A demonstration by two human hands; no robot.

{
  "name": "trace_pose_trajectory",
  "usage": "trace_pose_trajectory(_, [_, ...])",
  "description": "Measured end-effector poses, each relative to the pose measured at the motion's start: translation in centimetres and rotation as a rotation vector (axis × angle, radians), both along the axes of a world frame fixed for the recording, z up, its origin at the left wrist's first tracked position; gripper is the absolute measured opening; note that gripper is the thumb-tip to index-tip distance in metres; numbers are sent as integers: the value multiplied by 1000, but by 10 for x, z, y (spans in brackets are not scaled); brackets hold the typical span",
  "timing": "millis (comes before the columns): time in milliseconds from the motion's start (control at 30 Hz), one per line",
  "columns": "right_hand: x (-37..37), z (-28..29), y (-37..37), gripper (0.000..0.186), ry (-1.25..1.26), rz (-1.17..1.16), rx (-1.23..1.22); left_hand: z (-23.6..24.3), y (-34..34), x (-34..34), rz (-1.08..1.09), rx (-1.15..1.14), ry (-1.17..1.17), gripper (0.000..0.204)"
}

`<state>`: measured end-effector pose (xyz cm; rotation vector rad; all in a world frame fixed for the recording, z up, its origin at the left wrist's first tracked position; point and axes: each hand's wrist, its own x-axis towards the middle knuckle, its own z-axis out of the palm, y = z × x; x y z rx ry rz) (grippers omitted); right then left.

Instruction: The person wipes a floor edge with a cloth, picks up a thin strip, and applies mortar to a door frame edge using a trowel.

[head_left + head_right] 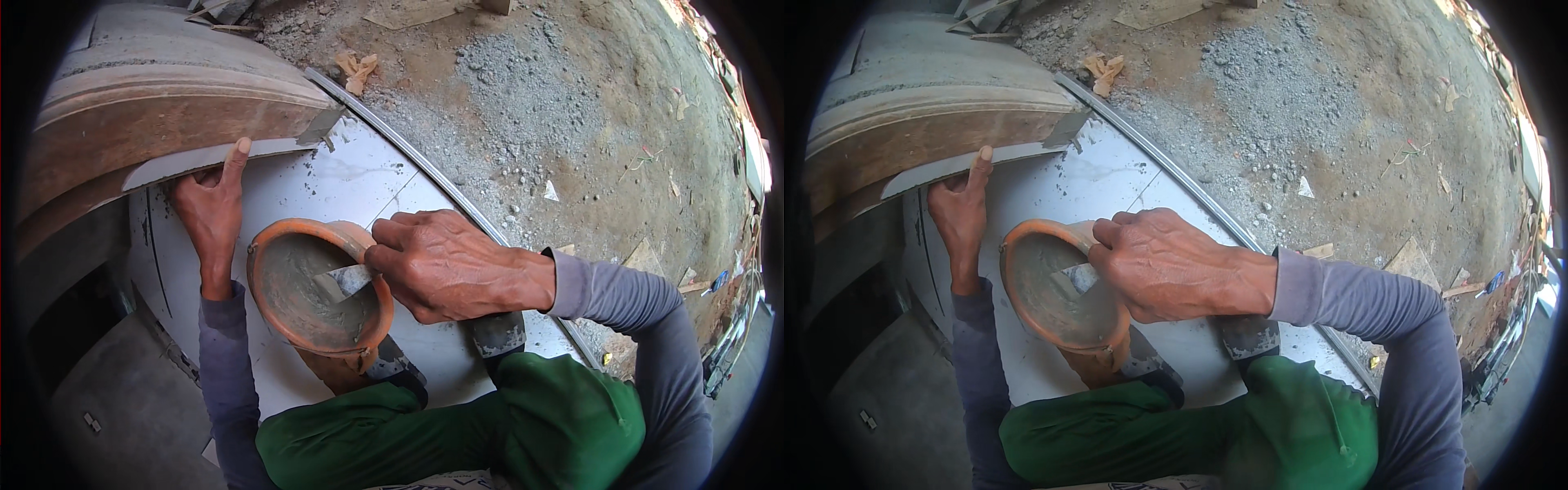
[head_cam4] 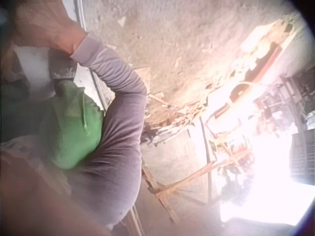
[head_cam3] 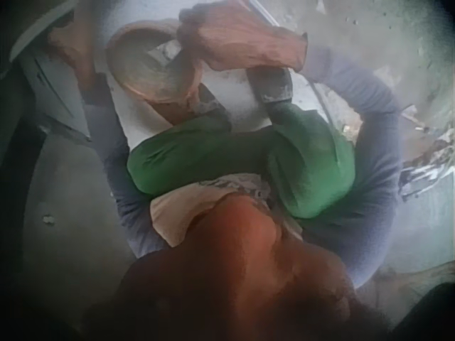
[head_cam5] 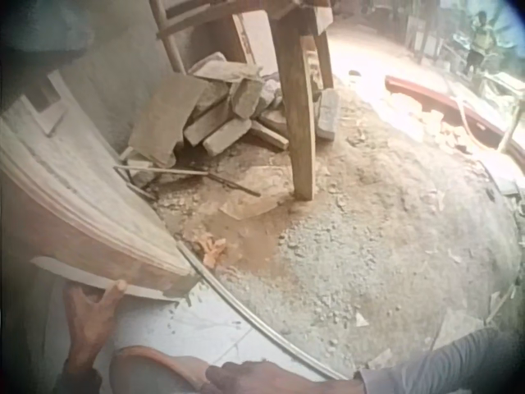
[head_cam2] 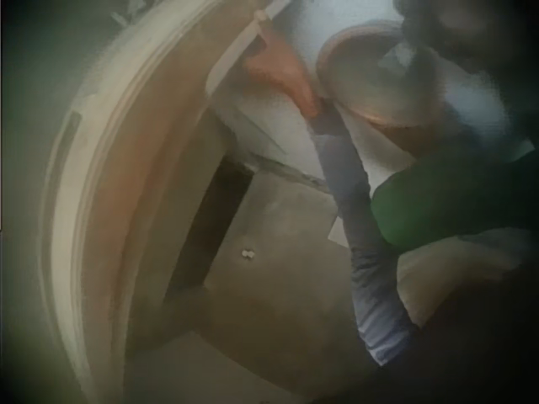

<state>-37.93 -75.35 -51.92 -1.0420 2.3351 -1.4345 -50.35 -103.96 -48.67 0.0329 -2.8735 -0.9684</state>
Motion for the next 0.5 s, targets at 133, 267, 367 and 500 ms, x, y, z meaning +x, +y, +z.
trace_pose_trajectory(133, [-5,10,-7,21,-12,50,41,2,0,2,5,-68,5,43])
trace_pose_trajectory(267, [-18,25,-13,27,189,89,180,1,-3,2,-100,-112,76,43])
trace_pose_trajectory(367, [-32,31,-31,21,390,83,291,5,-5,6,19,-248,-8,49])
trace_pose_trajectory(500, [-30,39,-68,11,497,204,342,11,-3,5,6,-50,30,47])
